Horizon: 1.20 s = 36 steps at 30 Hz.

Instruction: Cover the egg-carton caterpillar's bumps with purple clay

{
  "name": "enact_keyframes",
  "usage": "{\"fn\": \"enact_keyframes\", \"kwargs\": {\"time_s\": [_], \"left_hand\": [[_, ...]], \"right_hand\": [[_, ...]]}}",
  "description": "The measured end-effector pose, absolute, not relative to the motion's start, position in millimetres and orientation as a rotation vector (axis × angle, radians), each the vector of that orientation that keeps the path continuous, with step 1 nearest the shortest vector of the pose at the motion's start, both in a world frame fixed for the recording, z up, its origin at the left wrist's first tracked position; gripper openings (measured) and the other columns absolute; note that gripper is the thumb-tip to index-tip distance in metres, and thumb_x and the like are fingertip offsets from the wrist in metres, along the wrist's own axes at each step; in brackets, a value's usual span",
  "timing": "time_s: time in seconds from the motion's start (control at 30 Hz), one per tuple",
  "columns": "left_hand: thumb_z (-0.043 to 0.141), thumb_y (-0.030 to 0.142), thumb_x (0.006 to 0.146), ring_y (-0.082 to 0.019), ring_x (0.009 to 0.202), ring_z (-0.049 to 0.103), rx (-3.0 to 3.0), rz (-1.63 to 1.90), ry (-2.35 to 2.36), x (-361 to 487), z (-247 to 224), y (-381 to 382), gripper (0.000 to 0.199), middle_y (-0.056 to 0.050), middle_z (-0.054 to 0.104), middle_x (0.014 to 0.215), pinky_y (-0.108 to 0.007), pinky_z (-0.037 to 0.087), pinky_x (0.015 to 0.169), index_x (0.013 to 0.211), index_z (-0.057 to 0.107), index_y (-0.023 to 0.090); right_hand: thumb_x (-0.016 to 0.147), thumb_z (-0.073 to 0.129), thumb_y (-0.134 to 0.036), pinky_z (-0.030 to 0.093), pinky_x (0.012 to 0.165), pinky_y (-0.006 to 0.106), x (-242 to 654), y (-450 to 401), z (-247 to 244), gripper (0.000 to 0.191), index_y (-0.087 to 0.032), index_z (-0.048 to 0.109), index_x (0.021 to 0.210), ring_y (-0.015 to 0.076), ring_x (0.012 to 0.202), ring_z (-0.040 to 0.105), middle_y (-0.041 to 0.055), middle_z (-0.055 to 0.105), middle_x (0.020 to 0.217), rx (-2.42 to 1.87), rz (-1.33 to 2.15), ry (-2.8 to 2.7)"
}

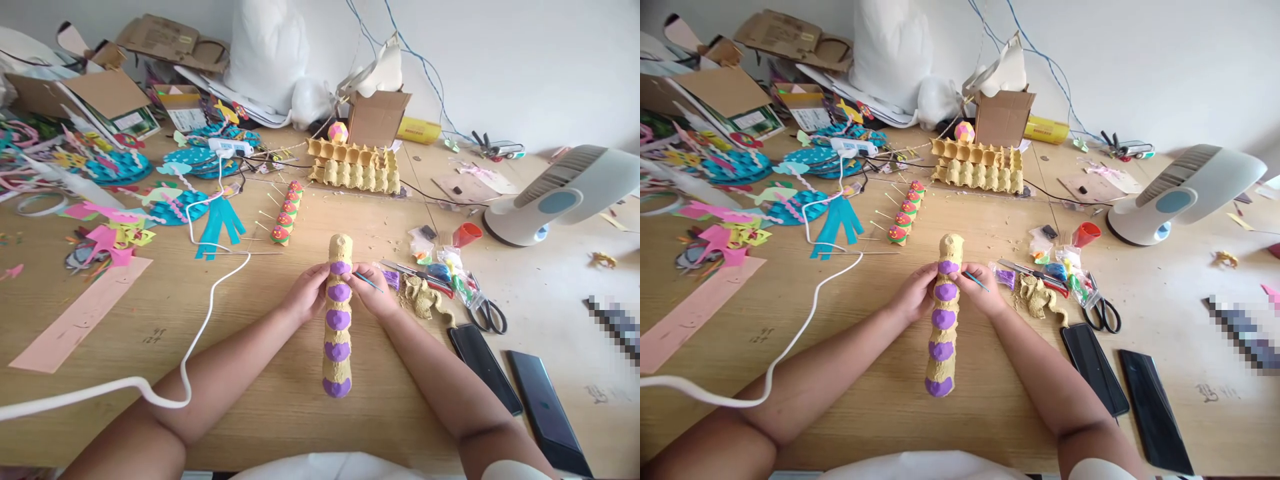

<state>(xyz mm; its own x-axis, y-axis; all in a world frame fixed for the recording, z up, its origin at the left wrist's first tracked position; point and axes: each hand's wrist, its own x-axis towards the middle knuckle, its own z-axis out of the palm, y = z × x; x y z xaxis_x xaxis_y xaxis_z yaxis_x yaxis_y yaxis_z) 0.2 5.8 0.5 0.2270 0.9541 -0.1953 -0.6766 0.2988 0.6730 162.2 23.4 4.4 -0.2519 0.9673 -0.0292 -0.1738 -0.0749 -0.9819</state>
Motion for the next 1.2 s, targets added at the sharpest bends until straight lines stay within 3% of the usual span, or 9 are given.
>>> {"fn": "enact_keyframes", "kwargs": {"time_s": [0.17, 0.33, 0.47, 0.87, 0.97, 1.2], "left_hand": [[0.09, 0.043, 0.079, -0.015, 0.069, 0.069, 0.465, 1.191, 0.677, -1.4, 3.4, 5.9, 0.032, -0.006, 0.077, 0.081, -0.026, 0.053, 0.067, 0.087, 0.079, 0.013], [0.093, 0.048, 0.074, -0.014, 0.071, 0.068, 0.483, 1.156, 0.658, -0.2, 5.1, 0.5, 0.043, -0.007, 0.078, 0.085, -0.026, 0.052, 0.068, 0.093, 0.08, 0.013], [0.092, 0.049, 0.075, -0.015, 0.07, 0.068, 0.493, 1.143, 0.668, 3.5, 10.2, -2.7, 0.042, -0.007, 0.076, 0.082, -0.028, 0.052, 0.067, 0.089, 0.079, 0.012], [0.091, 0.046, 0.078, -0.015, 0.067, 0.067, 0.401, 1.2, 0.675, 13.4, 3.4, -1.0, 0.037, -0.007, 0.077, 0.082, -0.026, 0.052, 0.066, 0.089, 0.079, 0.013], [0.095, 0.046, 0.073, -0.013, 0.063, 0.065, 0.438, 1.194, 0.681, 14.7, -0.8, -0.4, 0.038, -0.005, 0.076, 0.078, -0.025, 0.05, 0.062, 0.087, 0.08, 0.013], [0.099, 0.044, 0.066, -0.015, 0.071, 0.07, 0.518, 1.188, 0.751, 10.8, -7.0, 2.3, 0.04, -0.006, 0.081, 0.086, -0.028, 0.053, 0.071, 0.089, 0.082, 0.015]], "right_hand": [[0.071, 0.096, -0.048, 0.053, 0.076, 0.03, 162.6, 18.5, 12.6, 0.032, -0.022, 0.079, 0.08, 0.0156, 0.073, 0.063, -0.0013, 0.073, 0.074, -0.98, 1.608, -1.15], [0.07, 0.097, -0.046, 0.057, 0.079, 0.03, 160.0, -2.8, 12.5, 0.036, -0.023, 0.079, 0.091, 0.0156, 0.078, 0.067, -0.0007, 0.075, 0.083, -0.892, 1.739, -0.89], [0.07, 0.094, -0.057, 0.058, 0.08, 0.031, 157.0, -10.7, 7.4, 0.045, -0.024, 0.077, 0.096, 0.0169, 0.08, 0.068, 0.0008, 0.077, 0.089, -0.877, 1.699, -0.816], [0.07, 0.093, -0.054, 0.055, 0.073, 0.032, 157.9, 2.5, -4.2, 0.042, -0.023, 0.072, 0.09, 0.0171, 0.072, 0.064, -0.0002, 0.074, 0.08, -0.909, 1.671, -0.791], [0.071, 0.093, -0.052, 0.054, 0.072, 0.031, 161.4, 3.8, -6.2, 0.04, -0.023, 0.072, 0.087, 0.0165, 0.072, 0.064, -0.0007, 0.073, 0.08, -0.906, 1.689, -0.772], [0.07, 0.094, -0.052, 0.052, 0.069, 0.031, 162.3, 4.3, -9.6, 0.039, -0.023, 0.071, 0.083, 0.0154, 0.067, 0.061, -0.0026, 0.07, 0.073, -0.92, 1.694, -0.717]]}}
